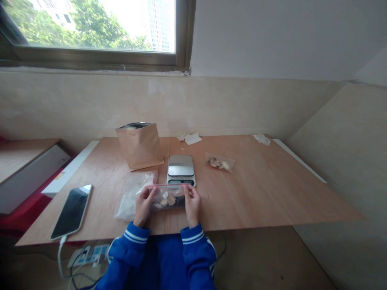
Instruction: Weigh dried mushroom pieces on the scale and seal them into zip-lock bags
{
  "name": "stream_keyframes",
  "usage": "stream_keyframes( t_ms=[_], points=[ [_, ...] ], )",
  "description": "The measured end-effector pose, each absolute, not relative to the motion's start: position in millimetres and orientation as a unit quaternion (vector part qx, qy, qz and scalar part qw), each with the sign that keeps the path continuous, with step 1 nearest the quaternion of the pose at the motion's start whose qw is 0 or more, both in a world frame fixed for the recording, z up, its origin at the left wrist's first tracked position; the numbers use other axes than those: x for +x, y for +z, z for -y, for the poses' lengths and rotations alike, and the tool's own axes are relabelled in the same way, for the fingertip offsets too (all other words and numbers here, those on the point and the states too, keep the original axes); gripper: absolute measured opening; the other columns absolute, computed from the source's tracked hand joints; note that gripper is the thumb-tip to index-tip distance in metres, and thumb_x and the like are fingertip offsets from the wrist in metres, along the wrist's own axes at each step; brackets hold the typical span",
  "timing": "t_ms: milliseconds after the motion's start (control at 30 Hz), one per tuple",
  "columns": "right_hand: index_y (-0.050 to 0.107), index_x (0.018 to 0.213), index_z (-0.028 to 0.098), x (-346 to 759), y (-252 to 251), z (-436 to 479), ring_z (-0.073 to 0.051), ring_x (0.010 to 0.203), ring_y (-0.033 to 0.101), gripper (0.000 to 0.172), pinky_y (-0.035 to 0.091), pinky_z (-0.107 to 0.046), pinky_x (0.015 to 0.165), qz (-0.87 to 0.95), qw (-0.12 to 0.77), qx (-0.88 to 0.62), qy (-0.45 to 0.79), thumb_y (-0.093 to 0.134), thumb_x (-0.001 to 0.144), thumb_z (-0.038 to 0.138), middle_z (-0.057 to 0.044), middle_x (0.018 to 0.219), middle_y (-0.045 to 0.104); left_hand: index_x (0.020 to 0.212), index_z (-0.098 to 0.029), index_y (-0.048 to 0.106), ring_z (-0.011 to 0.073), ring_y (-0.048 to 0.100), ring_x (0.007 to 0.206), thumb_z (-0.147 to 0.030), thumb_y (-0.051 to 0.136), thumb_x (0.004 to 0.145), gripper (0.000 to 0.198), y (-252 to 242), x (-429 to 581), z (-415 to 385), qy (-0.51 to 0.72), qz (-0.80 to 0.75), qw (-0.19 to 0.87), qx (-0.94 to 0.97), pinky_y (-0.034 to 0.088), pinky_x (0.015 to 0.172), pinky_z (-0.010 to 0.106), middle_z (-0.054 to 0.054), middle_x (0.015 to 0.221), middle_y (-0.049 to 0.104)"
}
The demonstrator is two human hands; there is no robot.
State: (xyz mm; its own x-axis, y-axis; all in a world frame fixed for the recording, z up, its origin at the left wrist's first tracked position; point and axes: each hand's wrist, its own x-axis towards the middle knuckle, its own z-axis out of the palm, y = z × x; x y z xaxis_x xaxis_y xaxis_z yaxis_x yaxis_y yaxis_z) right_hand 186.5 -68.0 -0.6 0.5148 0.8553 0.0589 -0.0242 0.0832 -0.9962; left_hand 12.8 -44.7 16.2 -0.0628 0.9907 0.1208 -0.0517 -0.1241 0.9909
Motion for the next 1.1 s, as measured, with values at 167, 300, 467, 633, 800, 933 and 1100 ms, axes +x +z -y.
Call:
stream_keyframes(
  t_ms=[167,300,467,633,800,933,1100],
  points=[
    [0.069,0.092,0.016,188,-5,67,-0.024,0.085,0.069,0.039,0.053,-0.033,0.075,0.361,0.640,-0.593,0.330,0.060,0.083,0.054,-0.009,0.092,0.074,0.075,-0.015,0.065,0.0141,0.057,0.068,-0.044,0.066,0.079,0.029,19,13,46,0.556,-0.475,0.462,0.502,0.044,0.063,0.024,0.002,0.070,0.063],
    [0.068,0.092,0.017,188,-5,68,-0.024,0.086,0.069,0.039,0.053,-0.033,0.075,0.366,0.640,-0.588,0.332,0.059,0.083,0.054,-0.009,0.092,0.074,0.075,-0.015,0.064,0.0136,0.055,0.067,-0.043,0.066,0.080,0.029,20,13,46,0.550,-0.479,0.451,0.514,0.044,0.063,0.024,0.001,0.068,0.061],
    [0.068,0.091,0.016,188,-2,69,-0.023,0.081,0.069,0.041,0.054,-0.033,0.074,0.363,0.639,-0.585,0.342,0.060,0.082,0.055,-0.009,0.089,0.074,0.078,-0.015,0.065,0.0137,0.056,0.068,-0.043,0.067,0.080,0.027,19,13,45,0.558,-0.478,0.444,0.512,0.045,0.064,0.024,0.001,0.071,0.062],
    [0.068,0.090,0.016,187,6,73,-0.022,0.075,0.069,0.039,0.054,-0.032,0.068,0.364,0.641,-0.566,0.368,0.065,0.078,0.054,-0.007,0.084,0.074,0.083,-0.015,0.067,0.0148,0.060,0.072,-0.043,0.065,0.081,0.028,19,13,45,0.541,-0.453,0.494,0.508,0.047,0.066,0.024,0.003,0.076,0.067],
    [0.070,0.090,0.017,186,12,77,-0.022,0.078,0.069,0.037,0.055,-0.033,0.072,0.385,0.623,-0.549,0.404,0.068,0.076,0.052,-0.007,0.086,0.074,0.087,-0.014,0.069,0.0161,0.062,0.075,-0.042,0.069,0.078,0.029,16,12,45,0.525,-0.452,0.511,0.509,0.049,0.069,0.025,0.004,0.080,0.070],
    [0.070,0.091,0.017,187,9,76,-0.023,0.080,0.069,0.037,0.054,-0.033,0.073,0.384,0.622,-0.552,0.400,0.070,0.076,0.050,-0.006,0.086,0.074,0.086,-0.014,0.070,0.0169,0.063,0.075,-0.043,0.070,0.077,0.031,16,11,45,0.529,-0.456,0.513,0.499,0.050,0.069,0.026,0.005,0.080,0.070],
    [0.069,0.088,0.018,187,7,74,-0.021,0.077,0.067,0.033,0.053,-0.032,0.072,0.387,0.637,-0.544,0.385,0.069,0.077,0.048,-0.005,0.083,0.073,0.084,-0.014,0.070,0.0178,0.064,0.076,-0.042,0.070,0.076,0.029,20,11,46,0.536,-0.460,0.491,0.509,0.051,0.070,0.027,0.005,0.080,0.070]
  ],
)
